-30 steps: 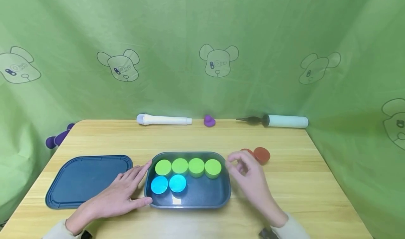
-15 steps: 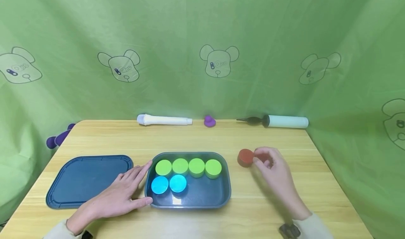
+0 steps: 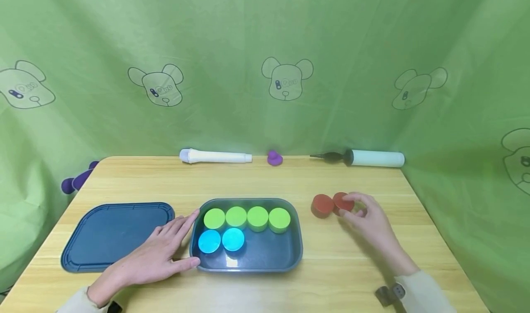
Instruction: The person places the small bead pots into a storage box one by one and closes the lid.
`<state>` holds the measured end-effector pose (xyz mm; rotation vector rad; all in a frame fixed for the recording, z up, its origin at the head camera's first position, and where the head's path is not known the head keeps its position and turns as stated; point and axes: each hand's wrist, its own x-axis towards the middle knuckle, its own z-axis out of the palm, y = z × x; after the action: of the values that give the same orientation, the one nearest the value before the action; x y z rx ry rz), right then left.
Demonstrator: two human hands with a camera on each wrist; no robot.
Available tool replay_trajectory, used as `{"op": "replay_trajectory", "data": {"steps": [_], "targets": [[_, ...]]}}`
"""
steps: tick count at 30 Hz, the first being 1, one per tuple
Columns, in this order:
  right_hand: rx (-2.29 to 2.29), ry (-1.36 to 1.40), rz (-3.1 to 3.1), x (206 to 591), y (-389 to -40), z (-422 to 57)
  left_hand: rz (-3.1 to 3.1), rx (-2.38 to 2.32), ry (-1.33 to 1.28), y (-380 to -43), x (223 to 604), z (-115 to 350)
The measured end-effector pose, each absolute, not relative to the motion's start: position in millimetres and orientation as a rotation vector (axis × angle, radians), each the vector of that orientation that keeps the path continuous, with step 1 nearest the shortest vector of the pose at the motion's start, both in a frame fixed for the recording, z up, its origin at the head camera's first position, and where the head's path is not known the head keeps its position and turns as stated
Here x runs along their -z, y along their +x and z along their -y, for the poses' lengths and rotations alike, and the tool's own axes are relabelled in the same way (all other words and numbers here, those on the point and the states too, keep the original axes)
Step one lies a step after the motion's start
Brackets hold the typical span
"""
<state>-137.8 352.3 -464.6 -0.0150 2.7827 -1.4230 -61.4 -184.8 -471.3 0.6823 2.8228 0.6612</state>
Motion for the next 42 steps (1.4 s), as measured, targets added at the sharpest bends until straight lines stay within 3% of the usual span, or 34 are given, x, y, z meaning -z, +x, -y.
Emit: {"op": "replay_trajectory", "data": {"steps": [16, 42], "targets": [[1.444, 0.097, -2.656, 471.5, -151.1, -361.4, -2.808, -0.662, 0.665, -62.0, 470.4, 184.6], [1.597, 0.059, -2.916, 452.0, -123.4, -346.1, -2.816, -0.663, 0.663, -60.4, 470.4, 183.8]]}}
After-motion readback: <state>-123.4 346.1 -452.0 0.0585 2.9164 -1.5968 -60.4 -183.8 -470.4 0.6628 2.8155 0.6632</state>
